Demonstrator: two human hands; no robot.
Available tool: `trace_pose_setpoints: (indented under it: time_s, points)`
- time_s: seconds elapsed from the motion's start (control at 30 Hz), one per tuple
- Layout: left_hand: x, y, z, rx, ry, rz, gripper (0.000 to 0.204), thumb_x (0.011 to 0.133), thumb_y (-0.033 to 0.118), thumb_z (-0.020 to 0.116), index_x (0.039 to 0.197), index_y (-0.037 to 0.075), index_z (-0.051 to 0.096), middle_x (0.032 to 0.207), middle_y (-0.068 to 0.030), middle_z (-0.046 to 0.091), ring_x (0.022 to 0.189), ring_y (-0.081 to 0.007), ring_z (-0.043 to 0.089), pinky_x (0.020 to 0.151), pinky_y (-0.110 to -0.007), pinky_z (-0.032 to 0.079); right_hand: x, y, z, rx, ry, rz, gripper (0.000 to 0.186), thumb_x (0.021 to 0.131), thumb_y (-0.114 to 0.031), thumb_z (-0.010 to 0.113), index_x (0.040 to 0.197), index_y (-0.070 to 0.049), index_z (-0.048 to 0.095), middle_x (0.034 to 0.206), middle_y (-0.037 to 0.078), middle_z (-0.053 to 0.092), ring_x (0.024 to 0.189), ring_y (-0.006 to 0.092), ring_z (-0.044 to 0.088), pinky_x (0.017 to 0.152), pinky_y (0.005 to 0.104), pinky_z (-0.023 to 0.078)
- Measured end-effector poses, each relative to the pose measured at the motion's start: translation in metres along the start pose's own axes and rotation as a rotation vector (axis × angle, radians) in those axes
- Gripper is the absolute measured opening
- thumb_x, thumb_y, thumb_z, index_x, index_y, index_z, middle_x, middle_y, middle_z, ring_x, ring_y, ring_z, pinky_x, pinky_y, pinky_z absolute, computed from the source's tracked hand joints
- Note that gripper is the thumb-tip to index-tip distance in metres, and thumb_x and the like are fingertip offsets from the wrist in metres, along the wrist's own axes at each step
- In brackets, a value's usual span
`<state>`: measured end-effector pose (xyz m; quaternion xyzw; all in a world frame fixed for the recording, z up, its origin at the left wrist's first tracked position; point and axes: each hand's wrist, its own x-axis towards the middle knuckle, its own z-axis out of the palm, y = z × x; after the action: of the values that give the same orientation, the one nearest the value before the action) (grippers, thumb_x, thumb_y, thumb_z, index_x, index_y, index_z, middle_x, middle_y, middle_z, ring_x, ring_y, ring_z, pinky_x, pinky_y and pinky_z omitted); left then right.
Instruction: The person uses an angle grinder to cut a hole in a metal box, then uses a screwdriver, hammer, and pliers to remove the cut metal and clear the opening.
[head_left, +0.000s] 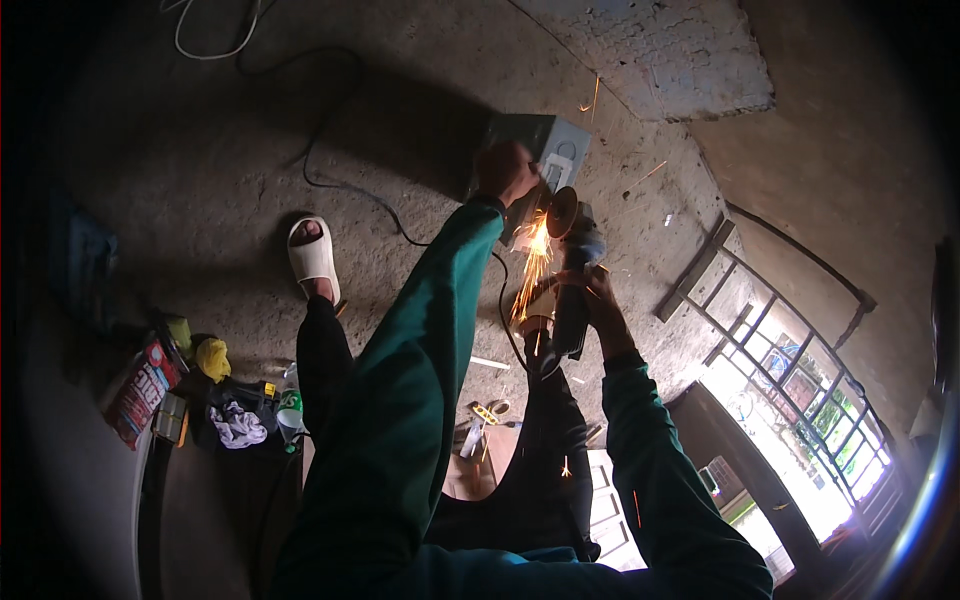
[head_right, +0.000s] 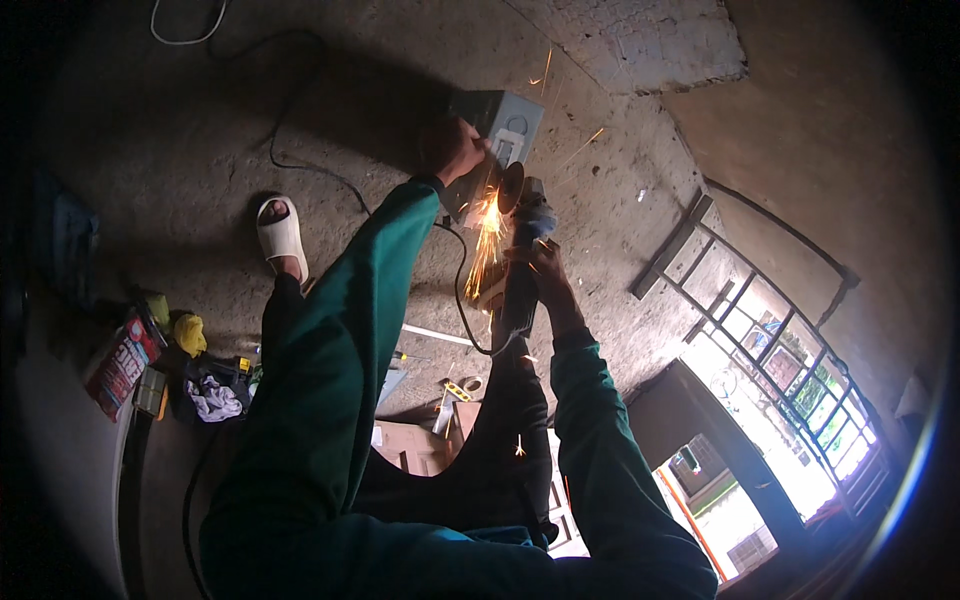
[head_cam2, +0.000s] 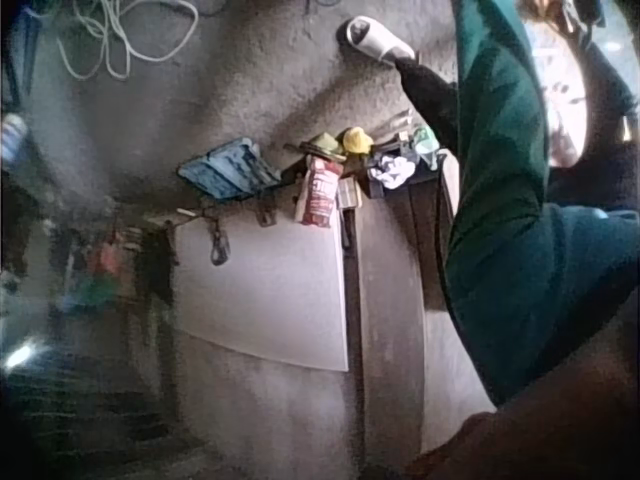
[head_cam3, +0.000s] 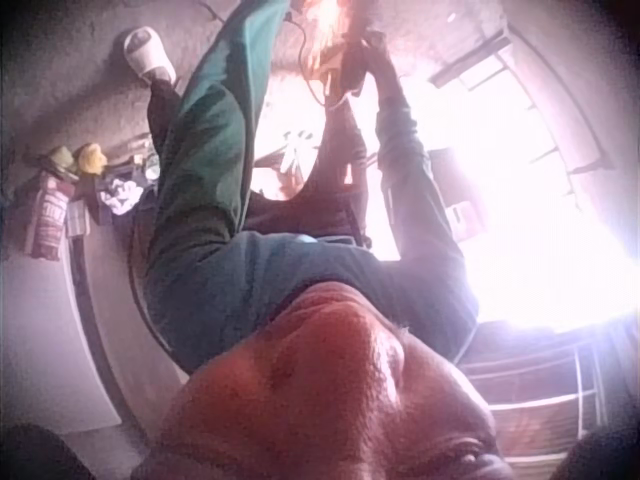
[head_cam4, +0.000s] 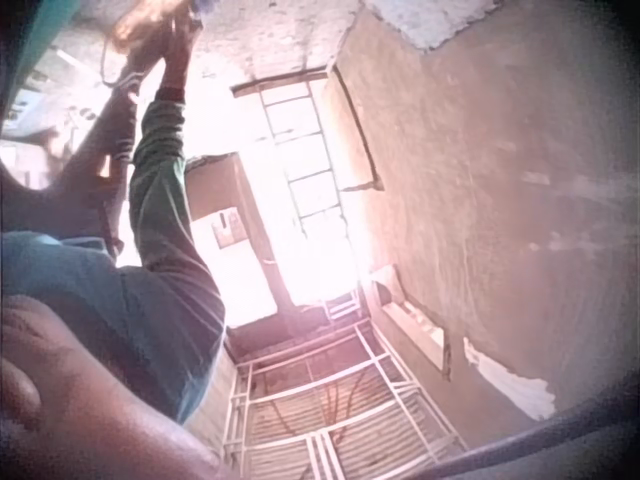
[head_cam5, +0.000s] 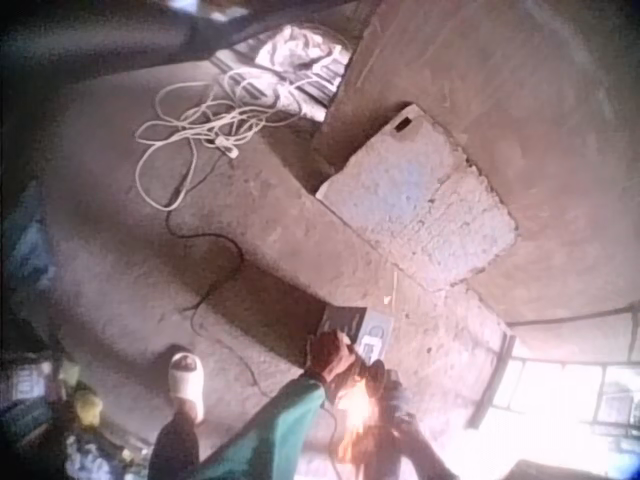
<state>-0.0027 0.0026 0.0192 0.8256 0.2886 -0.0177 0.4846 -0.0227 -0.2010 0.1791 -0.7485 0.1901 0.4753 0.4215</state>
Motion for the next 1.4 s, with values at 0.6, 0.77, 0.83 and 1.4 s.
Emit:
trace_pose_setpoints:
  time_s: [0.6,0.77,0.83,1.4]
  points:
    - [0.004,-0.010,0.014,-0.022,-0.059,-0.015,0.035,0.077,0.038,0.072,0.085,0.004,0.067,0.087,-0.0158,0.066,0.081,-0.0320,0.064,0.072,-0.041,0.049,-0.002,0.024,-0.009,0.077,0.087,-0.024,0.025,0.066,-0.015,0.075,0.080,0.002,0.065,0.073,0.010,0.064,0.058,0.0173,0.061,0.053,0.0307,0.051]
    - [0.004,-0.018,0.024,-0.019,0.006,0.071,0.040,0.078,0.036,0.073,0.091,0.000,0.061,0.084,-0.0170,0.062,0.079,-0.0329,0.061,0.073,-0.042,0.048,-0.002,0.024,-0.006,0.107,0.038,0.056,0.026,0.064,-0.014,0.074,0.081,0.002,0.063,0.071,0.007,0.062,0.060,0.0169,0.060,0.056,0.0313,0.050]
    - [0.004,-0.018,0.022,-0.007,-0.004,0.070,0.039,0.077,0.035,0.073,0.090,0.001,0.061,0.084,-0.0169,0.062,0.079,-0.0326,0.061,0.072,-0.042,0.048,-0.004,0.025,-0.005,0.108,0.028,0.031,0.026,0.064,-0.014,0.074,0.081,0.001,0.062,0.070,0.007,0.061,0.060,0.0170,0.060,0.056,0.0312,0.050]
    - [0.002,0.003,-0.002,0.059,-0.024,-0.022,0.032,0.073,0.035,0.074,0.082,0.004,0.071,0.080,-0.0141,0.068,0.071,-0.0295,0.066,0.067,-0.041,0.052,-0.003,0.032,-0.005,-0.173,0.032,-0.124,0.024,0.065,-0.012,0.075,0.082,0.000,0.063,0.071,0.007,0.061,0.061,0.0183,0.060,0.058,0.0334,0.048]
